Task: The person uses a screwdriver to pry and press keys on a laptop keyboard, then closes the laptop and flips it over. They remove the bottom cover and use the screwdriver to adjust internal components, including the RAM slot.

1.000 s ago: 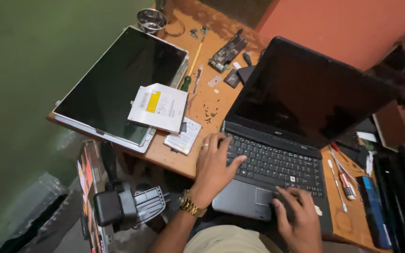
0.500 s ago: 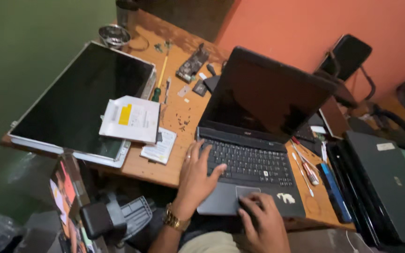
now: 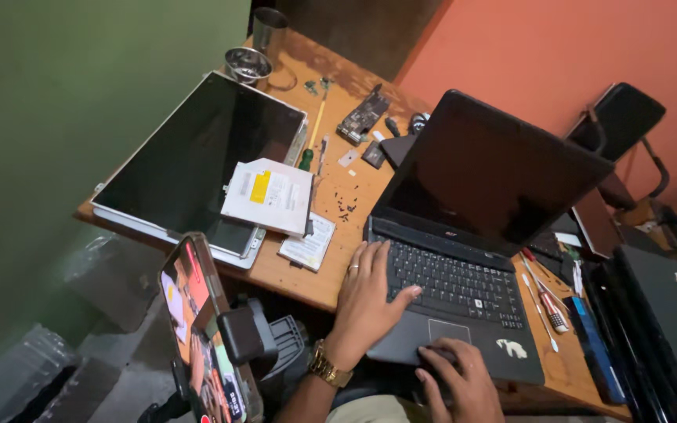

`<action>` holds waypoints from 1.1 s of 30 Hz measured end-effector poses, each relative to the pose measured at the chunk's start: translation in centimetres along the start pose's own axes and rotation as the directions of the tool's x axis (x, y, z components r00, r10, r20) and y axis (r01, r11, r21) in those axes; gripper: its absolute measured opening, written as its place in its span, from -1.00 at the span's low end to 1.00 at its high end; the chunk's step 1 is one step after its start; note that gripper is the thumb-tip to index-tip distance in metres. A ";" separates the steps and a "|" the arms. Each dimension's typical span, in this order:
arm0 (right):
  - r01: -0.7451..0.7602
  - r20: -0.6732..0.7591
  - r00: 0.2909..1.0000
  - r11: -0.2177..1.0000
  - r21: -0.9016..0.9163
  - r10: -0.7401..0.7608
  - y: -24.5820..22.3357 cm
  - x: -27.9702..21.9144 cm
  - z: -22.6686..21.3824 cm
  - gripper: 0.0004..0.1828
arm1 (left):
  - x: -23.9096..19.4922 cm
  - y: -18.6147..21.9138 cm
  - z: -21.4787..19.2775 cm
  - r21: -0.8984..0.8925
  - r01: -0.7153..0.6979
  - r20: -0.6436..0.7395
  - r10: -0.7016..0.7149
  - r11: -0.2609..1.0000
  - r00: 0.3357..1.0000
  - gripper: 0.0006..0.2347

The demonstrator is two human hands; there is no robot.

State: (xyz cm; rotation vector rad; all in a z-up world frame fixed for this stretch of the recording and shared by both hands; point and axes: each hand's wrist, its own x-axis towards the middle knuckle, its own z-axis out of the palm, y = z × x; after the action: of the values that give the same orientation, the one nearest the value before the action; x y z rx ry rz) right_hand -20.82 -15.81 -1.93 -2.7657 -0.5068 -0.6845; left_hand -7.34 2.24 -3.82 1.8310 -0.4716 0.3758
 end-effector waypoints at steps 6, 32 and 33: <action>-0.034 0.002 0.999 0.999 -0.021 0.034 -1.1 0.0 0.1 -0.62 | -0.1 0.1 -0.2 0.001 -0.003 0.010 0.003 1.000 1.000 -0.27; 0.001 -0.055 0.998 0.996 -0.085 -0.005 -2.2 0.7 0.3 -0.44 | -0.1 0.4 -0.4 0.001 -0.029 -0.007 0.029 1.000 1.000 -0.27; -0.002 -0.038 0.999 0.999 -0.052 0.000 -2.3 1.1 0.2 -0.43 | 0.1 0.6 -0.5 0.015 -0.037 -0.016 0.037 0.999 0.999 -0.28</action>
State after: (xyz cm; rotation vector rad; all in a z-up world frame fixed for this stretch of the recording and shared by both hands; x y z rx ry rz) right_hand -20.73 -13.41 -1.20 -2.7946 -0.4865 -0.7588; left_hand -7.53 2.57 -3.14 1.8340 -0.4934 0.4205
